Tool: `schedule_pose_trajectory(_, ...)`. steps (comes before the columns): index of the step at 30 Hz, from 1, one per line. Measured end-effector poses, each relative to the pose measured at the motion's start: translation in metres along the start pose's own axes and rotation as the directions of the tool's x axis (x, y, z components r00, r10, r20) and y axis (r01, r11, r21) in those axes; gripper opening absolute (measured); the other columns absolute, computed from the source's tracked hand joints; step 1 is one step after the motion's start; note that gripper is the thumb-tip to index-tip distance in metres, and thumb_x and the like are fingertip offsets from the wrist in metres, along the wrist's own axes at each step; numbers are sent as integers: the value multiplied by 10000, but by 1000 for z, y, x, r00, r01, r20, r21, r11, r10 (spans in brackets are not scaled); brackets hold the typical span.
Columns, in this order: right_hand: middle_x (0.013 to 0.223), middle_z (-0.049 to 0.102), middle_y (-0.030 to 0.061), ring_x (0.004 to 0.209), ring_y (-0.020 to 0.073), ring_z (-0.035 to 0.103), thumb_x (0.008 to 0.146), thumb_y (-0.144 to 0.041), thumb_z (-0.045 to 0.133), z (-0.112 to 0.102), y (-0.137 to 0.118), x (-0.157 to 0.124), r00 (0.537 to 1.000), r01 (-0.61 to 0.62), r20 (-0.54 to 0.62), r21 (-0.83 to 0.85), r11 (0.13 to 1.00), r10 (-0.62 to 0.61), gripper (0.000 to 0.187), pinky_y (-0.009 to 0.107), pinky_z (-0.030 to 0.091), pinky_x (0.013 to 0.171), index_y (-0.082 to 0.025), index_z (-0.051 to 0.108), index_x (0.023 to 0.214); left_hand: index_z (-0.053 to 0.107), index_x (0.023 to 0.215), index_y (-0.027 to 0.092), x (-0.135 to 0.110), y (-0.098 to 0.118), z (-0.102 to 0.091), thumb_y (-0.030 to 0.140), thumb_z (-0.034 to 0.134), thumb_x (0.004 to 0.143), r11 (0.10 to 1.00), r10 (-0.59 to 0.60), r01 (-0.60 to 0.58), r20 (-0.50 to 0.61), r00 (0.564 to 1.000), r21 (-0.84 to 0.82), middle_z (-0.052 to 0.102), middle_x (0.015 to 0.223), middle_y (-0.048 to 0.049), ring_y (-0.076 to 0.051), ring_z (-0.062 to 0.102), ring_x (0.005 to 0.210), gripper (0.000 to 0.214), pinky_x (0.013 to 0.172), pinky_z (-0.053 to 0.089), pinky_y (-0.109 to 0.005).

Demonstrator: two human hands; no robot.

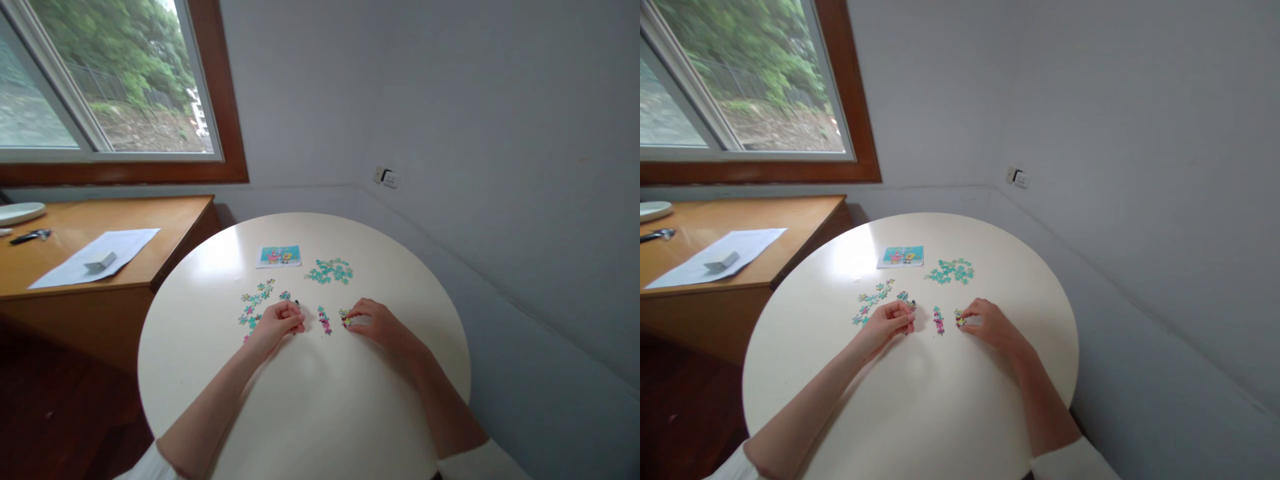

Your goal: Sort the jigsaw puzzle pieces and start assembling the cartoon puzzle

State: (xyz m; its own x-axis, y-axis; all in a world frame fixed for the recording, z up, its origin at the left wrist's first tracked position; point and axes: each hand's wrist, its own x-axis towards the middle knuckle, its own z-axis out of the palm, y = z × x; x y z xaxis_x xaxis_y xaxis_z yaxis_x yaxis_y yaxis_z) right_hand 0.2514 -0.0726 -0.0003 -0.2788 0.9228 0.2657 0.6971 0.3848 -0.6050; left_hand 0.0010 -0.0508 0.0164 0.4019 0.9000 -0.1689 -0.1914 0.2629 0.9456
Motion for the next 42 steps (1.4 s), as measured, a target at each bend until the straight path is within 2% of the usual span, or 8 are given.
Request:
schedule_pose_trajectory(11,817,638,40,783,173,594,674,-192,658,0,2,0,1000,-2,-2,0,1000,2,147,310,454,744,-188,682,819,534,635,140,-1,1,-1,343,780,531,1000,1,-1,-6,1000,17,582,510,15,-82,537,494,336,535,404,-205)
schedule_pose_trajectory(20,779,623,24,750,146,591,711,-157,618,2,1,0,996,80,-33,-12,997,-81,86,281,462,725,-209,678,744,533,638,139,-2,2,0,342,773,544,1000,3,-4,1,1000,25,580,514,14,-81,532,494,327,534,400,-205)
schedule_pose_trajectory(26,769,614,27,736,144,589,714,-124,599,3,2,1,993,111,-38,-60,992,-113,120,278,467,711,-210,682,708,531,636,141,-1,1,0,349,773,541,1000,8,-8,-4,1000,24,580,509,14,-84,530,489,333,531,400,-209)
schedule_pose_trajectory(31,775,617,25,734,143,592,710,-60,536,4,3,1,992,124,-29,-71,990,-127,225,277,477,705,-221,692,729,533,637,142,-1,2,-1,351,768,547,999,10,-10,-2,1000,33,580,509,13,-85,529,491,327,533,400,-212)
schedule_pose_trajectory(42,785,618,25,747,143,594,670,-12,462,5,5,2,995,93,-38,-73,993,-96,304,276,473,715,-216,685,703,546,647,138,-2,3,-1,338,765,557,1000,14,-14,-5,1000,27,580,504,12,-83,528,494,309,534,397,-208)
